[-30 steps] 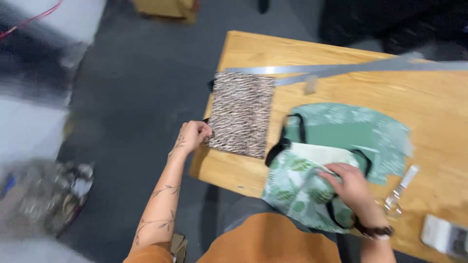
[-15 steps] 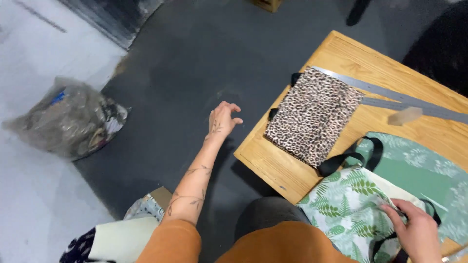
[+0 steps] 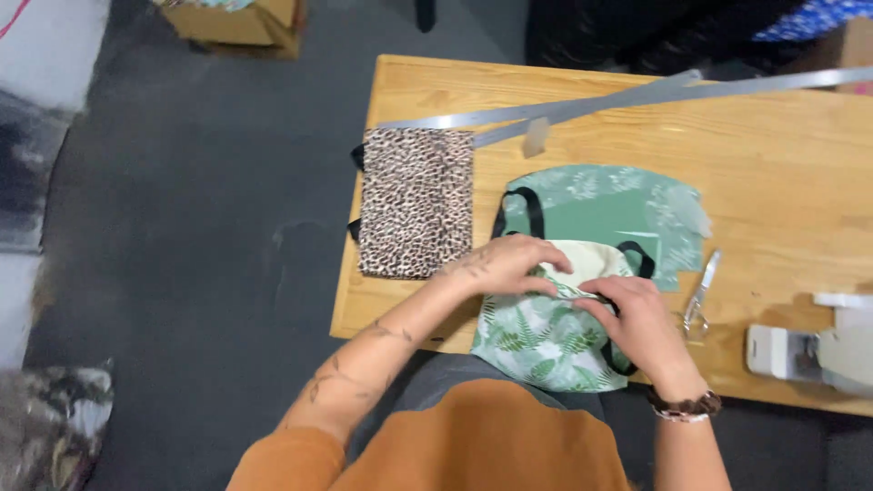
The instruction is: The person uses scissors to trim a black strap on a green and white patterned tote bag. They then use a pin to secure the strap to the bag's opening, repeatedly adjusting the fabric and the strap to ensure proper alignment.
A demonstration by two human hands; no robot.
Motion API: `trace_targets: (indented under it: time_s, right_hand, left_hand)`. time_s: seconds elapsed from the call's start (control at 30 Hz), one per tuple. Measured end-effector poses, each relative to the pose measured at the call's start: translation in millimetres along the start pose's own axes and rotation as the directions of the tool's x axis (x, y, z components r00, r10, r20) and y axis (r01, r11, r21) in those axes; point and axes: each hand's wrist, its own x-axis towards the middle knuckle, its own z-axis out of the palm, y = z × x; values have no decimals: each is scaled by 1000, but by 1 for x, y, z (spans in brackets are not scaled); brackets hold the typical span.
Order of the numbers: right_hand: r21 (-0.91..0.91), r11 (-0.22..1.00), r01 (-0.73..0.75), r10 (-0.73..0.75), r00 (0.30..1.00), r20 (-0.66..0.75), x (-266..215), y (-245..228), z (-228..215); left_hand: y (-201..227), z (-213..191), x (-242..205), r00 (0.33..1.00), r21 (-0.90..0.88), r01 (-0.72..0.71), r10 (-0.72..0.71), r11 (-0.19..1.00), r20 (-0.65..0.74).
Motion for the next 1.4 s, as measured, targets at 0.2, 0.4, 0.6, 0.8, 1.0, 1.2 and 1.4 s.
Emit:
trace_targets:
  time_s: [0.2,0.4,0.6,0.8,1.0,1.2,1.4]
  right_hand:
    - [91,987,-131,132,991,-12,-6,-22,-21]
    - [163,959,-231,226,973,46,-15,-10,-13]
    - [124,957,-263,264,965,6,-18,-6,-3]
    - [102,972,-214,225,967,-120,-20,-4,10]
    - [103,974,-202,215,967,-135,-16,-14,8]
    - [287,948,-141,188,972,-143,-10,-35,1]
    - [305,946,-111,173,967,-186,-15,-31,8]
  left_hand:
    - [-25,-2,33,854,65,241,-243,968,460]
    - [-28,8,40,819,178,297,-346,938,458]
    - [-23,18,35,866,201,273,-331,941,374]
    - [-7,3,26,888,111,287,-308,952,341]
    - [-1,-2,21,883,156,247,-289,956,369]
    - [3,-12,20,851,-7,331,-296,944,434]
    - [-6,-6,15,845,-62,370,-308,927,438]
